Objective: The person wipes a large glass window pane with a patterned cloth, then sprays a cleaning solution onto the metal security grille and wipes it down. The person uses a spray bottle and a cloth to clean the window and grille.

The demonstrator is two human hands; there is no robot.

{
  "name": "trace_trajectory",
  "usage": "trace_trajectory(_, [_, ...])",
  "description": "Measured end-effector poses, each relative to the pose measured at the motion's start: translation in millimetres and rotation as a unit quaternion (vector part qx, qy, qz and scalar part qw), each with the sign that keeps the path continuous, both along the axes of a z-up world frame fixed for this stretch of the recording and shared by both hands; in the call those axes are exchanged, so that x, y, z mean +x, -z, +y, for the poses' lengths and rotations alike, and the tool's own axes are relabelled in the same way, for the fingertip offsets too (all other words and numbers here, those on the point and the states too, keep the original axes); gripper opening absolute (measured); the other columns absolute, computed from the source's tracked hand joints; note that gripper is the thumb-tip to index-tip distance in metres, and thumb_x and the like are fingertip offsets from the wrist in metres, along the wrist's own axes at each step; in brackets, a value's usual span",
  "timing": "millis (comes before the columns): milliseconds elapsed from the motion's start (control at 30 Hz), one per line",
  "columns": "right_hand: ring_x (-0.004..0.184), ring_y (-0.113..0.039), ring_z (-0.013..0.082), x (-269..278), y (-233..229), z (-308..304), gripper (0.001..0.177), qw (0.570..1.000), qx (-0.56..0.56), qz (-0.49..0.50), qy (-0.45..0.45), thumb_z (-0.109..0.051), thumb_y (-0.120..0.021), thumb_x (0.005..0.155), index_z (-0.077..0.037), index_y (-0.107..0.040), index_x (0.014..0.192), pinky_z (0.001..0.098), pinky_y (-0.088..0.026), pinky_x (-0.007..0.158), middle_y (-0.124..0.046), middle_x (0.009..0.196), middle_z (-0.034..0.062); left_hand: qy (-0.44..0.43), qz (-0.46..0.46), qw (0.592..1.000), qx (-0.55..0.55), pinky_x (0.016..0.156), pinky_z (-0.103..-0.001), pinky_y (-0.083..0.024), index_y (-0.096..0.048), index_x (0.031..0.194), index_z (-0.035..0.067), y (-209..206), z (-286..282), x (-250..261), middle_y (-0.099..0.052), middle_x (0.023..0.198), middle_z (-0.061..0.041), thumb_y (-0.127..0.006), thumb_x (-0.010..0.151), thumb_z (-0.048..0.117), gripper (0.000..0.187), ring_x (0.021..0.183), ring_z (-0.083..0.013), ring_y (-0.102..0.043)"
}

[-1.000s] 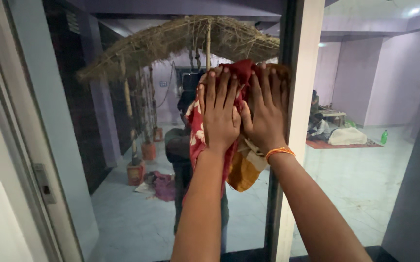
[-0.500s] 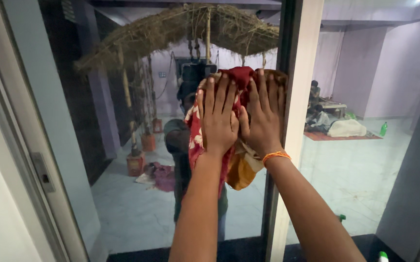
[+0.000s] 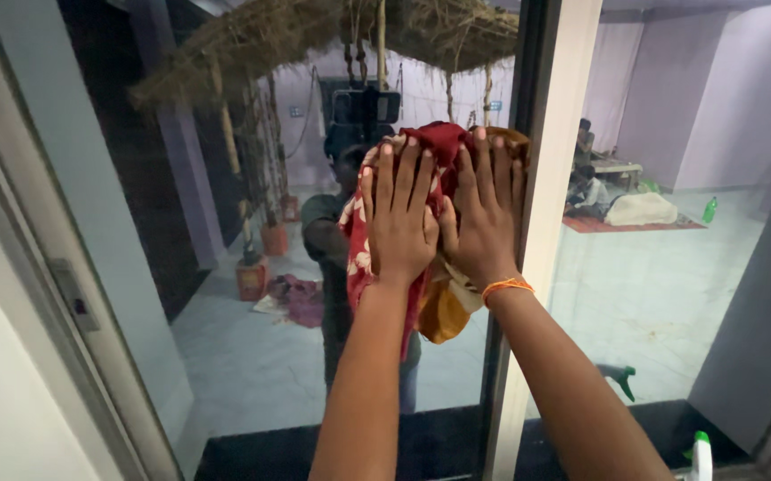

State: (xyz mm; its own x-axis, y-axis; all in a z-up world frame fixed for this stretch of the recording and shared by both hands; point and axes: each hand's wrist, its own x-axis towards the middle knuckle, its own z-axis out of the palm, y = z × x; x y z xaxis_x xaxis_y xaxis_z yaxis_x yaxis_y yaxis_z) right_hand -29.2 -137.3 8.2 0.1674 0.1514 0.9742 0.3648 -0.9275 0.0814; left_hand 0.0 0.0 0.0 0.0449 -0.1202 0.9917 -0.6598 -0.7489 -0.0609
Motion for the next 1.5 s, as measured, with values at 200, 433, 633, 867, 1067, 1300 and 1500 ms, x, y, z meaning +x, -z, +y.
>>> trace_trajectory(200, [0.160, -0.019, 0.0404, -2, 10, 1, 0.065, 1.000, 0.001, -0.004, -0.001, -0.027, -0.051, 0.103, 0.000, -0.037, 0.160, 0.0563, -0.011, 0.131, -0.024, 0.172, 0.0170, -0.011, 0.014, 1.000, 0.006, 0.133, -0.054, -0.014, -0.044, 0.159, 0.010, 12, 0, -2, -0.033, 0.169, -0.009, -0.045, 0.099, 0.022, 0.061, 0.162, -0.0329, -0.021])
trace_trajectory(433, [0.161, -0.018, 0.0403, -1, 22, -3, 0.064, 1.000, -0.003, 0.008, -0.008, -0.026, -0.050, 0.103, 0.001, -0.038, 0.160, 0.0568, -0.012, 0.131, -0.023, 0.173, 0.0179, -0.014, 0.013, 1.000, 0.002, 0.133, -0.054, -0.015, -0.044, 0.160, 0.010, 25, -2, -4, -0.033, 0.169, -0.009, -0.043, 0.102, 0.023, 0.059, 0.162, -0.0324, -0.021])
trace_trajectory(633, [0.161, -0.017, 0.0403, 2, 32, -3, 0.064, 1.000, 0.001, 0.019, 0.004, -0.026, -0.051, 0.102, 0.000, -0.038, 0.159, 0.0573, -0.012, 0.131, -0.023, 0.173, 0.0177, -0.022, 0.027, 0.999, 0.011, 0.132, -0.054, -0.014, -0.044, 0.159, 0.010, 33, -2, -4, -0.034, 0.169, -0.010, -0.043, 0.101, 0.024, 0.060, 0.161, -0.0328, -0.021])
trace_trajectory(867, [0.161, -0.016, 0.0402, 3, 46, -5, 0.067, 0.999, -0.003, 0.033, 0.008, -0.027, -0.051, 0.102, 0.000, -0.035, 0.161, 0.0575, -0.011, 0.131, -0.021, 0.173, 0.0171, -0.011, 0.033, 0.999, 0.013, 0.133, -0.054, -0.014, -0.044, 0.159, 0.012, 48, -2, -1, -0.033, 0.169, -0.009, -0.043, 0.101, 0.023, 0.059, 0.162, -0.0322, -0.020])
trace_trajectory(1067, [0.161, -0.016, 0.0409, 0, 59, -4, 0.068, 0.999, -0.001, 0.044, 0.007, -0.026, -0.050, 0.101, 0.000, -0.034, 0.161, 0.0579, -0.011, 0.131, -0.021, 0.173, 0.0179, 0.000, 0.048, 0.999, 0.017, 0.133, -0.054, -0.013, -0.045, 0.158, 0.012, 64, -2, 1, -0.033, 0.169, -0.009, -0.044, 0.101, 0.023, 0.059, 0.161, -0.0328, -0.021])
trace_trajectory(1300, [0.161, -0.016, 0.0412, -1, 69, -4, 0.066, 0.999, -0.009, 0.044, 0.012, -0.026, -0.051, 0.101, 0.003, -0.036, 0.159, 0.0581, -0.011, 0.131, -0.022, 0.172, 0.0186, -0.009, 0.058, 0.998, 0.017, 0.133, -0.054, -0.013, -0.045, 0.159, 0.012, 76, -2, 3, -0.033, 0.169, -0.009, -0.044, 0.101, 0.023, 0.059, 0.161, -0.0327, -0.021])
trace_trajectory(1500, [0.162, -0.015, 0.0417, 1, 83, -4, 0.066, 0.999, -0.002, 0.045, 0.011, -0.025, -0.050, 0.102, 0.004, -0.036, 0.159, 0.0593, -0.010, 0.131, -0.021, 0.173, 0.0192, -0.006, 0.066, 0.998, 0.019, 0.133, -0.054, -0.013, -0.045, 0.158, 0.013, 88, -2, 3, -0.034, 0.169, -0.008, -0.045, 0.101, 0.024, 0.058, 0.161, -0.0318, -0.021])
